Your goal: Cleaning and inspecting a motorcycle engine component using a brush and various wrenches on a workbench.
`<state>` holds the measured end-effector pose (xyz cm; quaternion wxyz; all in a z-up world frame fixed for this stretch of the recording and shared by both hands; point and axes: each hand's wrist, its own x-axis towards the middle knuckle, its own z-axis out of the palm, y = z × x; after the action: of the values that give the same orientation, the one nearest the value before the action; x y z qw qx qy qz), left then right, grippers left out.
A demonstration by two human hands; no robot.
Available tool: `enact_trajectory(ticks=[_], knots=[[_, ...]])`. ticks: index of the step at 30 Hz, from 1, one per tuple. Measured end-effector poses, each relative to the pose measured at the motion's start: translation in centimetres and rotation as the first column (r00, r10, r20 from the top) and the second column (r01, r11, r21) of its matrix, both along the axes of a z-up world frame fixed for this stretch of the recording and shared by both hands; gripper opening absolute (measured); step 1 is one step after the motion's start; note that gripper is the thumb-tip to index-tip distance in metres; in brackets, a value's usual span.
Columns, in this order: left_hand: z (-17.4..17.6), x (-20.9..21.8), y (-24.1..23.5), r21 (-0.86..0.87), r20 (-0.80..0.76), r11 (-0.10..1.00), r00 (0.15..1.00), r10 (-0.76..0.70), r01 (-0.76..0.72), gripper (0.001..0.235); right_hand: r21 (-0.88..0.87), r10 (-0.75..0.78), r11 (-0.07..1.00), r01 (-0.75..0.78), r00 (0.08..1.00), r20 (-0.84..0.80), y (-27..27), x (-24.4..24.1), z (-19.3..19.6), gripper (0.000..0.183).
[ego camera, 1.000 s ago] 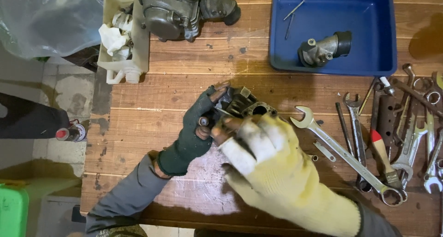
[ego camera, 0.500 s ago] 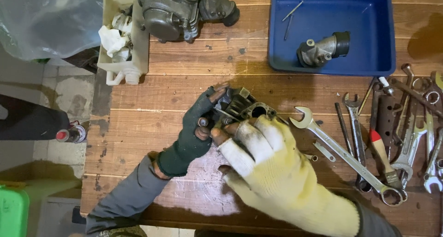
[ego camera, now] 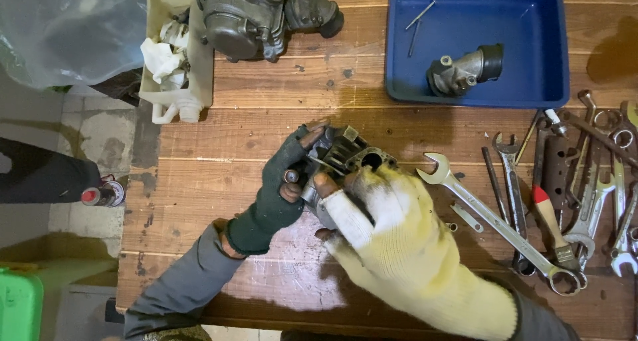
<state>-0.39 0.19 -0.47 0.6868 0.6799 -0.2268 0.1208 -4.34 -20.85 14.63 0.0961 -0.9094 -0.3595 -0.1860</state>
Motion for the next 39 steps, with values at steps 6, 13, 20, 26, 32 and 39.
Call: enact_trajectory(ticks=[6, 13, 20, 26, 32, 39], knots=[[-0.4, -0.1, 0.2, -0.01, 0.005, 1.0, 1.0, -0.026, 0.026, 0.061, 0.013, 0.017, 1.0, -0.017, 1.0, -0.01, 0.0, 0.0, 0.0, 0.081], [-0.6, 0.2, 0.0, -0.014, -0.008, 1.0, 1.0, 0.014, -0.014, 0.061, 0.027, 0.031, 0.999, -0.031, 0.999, -0.011, 0.2, 0.2, 0.1, 0.078], [-2.0, 0.3, 0.0, -0.114, 0.014, 0.993, 1.0, 0.014, -0.012, 0.05, 0.077, 0.031, 0.997, -0.027, 0.999, -0.044, 0.2, 0.2, 0.8, 0.079], [-3.8, 0.4, 0.7, -0.04, 0.066, 0.998, 0.996, 0.057, -0.054, 0.068, 0.062, -0.018, 0.998, 0.022, 0.998, -0.055, 0.5, 0.2, 1.2, 0.079], [-2.8, 0.3, 0.5, -0.017, 0.013, 0.999, 0.999, 0.05, -0.05, 0.067, 0.055, 0.031, 0.998, -0.026, 0.996, -0.078, 0.3, -0.1, 0.9, 0.077], [-2.5, 0.3, 0.6, -0.035, 0.02, 0.998, 0.998, 0.06, -0.059, 0.062, 0.086, 0.087, 0.993, -0.081, 0.994, -0.07, 0.3, 0.1, 1.5, 0.067]])
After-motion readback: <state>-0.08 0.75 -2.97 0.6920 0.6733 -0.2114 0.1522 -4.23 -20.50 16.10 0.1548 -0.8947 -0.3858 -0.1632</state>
